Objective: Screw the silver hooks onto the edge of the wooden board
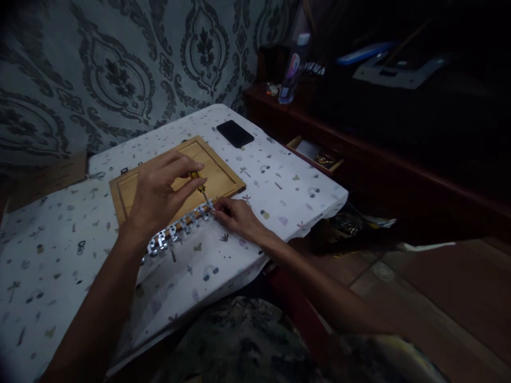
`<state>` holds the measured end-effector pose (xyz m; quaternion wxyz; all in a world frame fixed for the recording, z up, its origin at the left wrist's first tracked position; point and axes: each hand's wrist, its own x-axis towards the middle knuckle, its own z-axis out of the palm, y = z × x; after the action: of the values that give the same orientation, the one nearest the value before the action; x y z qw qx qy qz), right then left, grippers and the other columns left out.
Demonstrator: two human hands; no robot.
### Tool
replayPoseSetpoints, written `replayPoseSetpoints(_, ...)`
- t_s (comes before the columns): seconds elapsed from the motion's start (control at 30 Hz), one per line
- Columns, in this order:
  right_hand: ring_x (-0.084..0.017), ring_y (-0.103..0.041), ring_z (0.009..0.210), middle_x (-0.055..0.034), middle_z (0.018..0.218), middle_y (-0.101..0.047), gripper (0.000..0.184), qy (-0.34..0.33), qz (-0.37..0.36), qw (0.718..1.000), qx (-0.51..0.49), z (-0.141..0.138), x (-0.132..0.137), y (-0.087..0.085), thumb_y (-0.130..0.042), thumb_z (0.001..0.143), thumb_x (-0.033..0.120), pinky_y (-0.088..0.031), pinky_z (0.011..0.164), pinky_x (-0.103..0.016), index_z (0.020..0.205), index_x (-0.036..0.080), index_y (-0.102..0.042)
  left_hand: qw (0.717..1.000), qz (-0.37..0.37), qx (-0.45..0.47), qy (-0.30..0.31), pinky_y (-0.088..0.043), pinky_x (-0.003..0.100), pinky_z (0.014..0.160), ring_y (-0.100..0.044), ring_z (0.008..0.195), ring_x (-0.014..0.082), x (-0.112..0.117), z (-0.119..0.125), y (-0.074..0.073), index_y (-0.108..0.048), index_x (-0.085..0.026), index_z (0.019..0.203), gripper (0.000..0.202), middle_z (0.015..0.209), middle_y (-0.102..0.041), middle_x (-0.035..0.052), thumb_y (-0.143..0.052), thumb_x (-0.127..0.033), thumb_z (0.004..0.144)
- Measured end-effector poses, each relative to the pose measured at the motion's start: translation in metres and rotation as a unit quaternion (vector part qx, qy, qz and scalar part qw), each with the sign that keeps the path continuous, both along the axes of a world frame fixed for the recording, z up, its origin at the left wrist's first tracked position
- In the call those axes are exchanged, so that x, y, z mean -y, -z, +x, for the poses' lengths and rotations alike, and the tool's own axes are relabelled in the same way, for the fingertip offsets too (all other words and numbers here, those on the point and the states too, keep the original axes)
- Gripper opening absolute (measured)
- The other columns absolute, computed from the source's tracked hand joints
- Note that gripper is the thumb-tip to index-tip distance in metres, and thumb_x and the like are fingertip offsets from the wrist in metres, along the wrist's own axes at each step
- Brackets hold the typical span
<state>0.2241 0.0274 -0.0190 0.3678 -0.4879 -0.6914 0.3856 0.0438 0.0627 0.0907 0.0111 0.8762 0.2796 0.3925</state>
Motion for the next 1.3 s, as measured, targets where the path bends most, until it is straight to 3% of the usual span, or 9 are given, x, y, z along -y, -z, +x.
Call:
replayPoseSetpoints(0.1,-0.012,-0.043,0.061,0.0013,0.065,-0.052,0.028,0.004,-0.006,1.000,-0.003,-0.0005,0.0005,-0.0009,-0.058,0.091,0.042,-0.034,0.059,-0.028,0.075,0.019,-0.056,1.000,0.010,-0.005,-0.022,-0.054,0.026,0.070,-0.065,0.078,0.0137,-0.0001,0.0003,0.0000,-0.068,-0.018,0.093,0.005,0.089,-0.067,0.0021,-0.064,-0.015,0.090)
replayPoseSetpoints(0.53,-0.012,-0.040,0.058,0.0041,0.059,-0.046,0.030,0.001,-0.021,0.999,-0.024,-0.0012,0.0005,0.0000,-0.059,0.088,0.045,-0.032,0.056,-0.027,0.072,0.020,-0.055,1.000,-0.017,-0.008,-0.010,-0.053,0.026,0.073,-0.065,0.079,0.0140,-0.0004,-0.0009,0.0014,-0.067,-0.017,0.094,0.007,0.088,-0.068,0.0020,-0.061,-0.014,0.091)
replayPoseSetpoints(0.83,-0.012,-0.041,0.060,0.0023,0.063,-0.050,0.031,-0.001,-0.002,1.000,-0.007,-0.0005,0.0004,-0.0009,-0.058,0.089,0.046,-0.033,0.057,-0.027,0.073,0.019,-0.055,1.000,-0.021,-0.007,-0.014,-0.051,0.027,0.073,-0.065,0.080,0.0148,-0.0010,-0.0022,-0.0006,-0.067,-0.016,0.092,0.007,0.087,-0.069,0.0027,-0.063,-0.012,0.090)
replayPoseSetpoints(1.13,-0.013,-0.042,0.063,0.0008,0.067,-0.051,0.031,-0.004,-0.004,1.000,0.005,-0.0004,0.0020,0.0013,-0.053,0.092,0.047,-0.034,0.058,-0.027,0.080,0.019,-0.058,0.998,-0.041,-0.001,0.039,-0.052,0.027,0.073,-0.068,0.081,0.0151,0.0012,-0.0030,-0.0047,-0.068,-0.018,0.090,0.009,0.086,-0.072,0.0017,-0.060,-0.014,0.092)
replayPoseSetpoints(1.3,-0.013,-0.044,0.063,0.0000,0.069,-0.053,0.033,-0.011,0.014,1.000,0.021,0.0006,0.0006,0.0023,-0.050,0.093,0.048,-0.034,0.059,-0.027,0.080,0.018,-0.057,0.998,-0.050,0.008,0.040,-0.054,0.028,0.075,-0.070,0.083,0.0159,-0.0014,-0.0061,-0.0039,-0.069,-0.017,0.091,0.009,0.089,-0.074,0.0027,-0.061,-0.013,0.091)
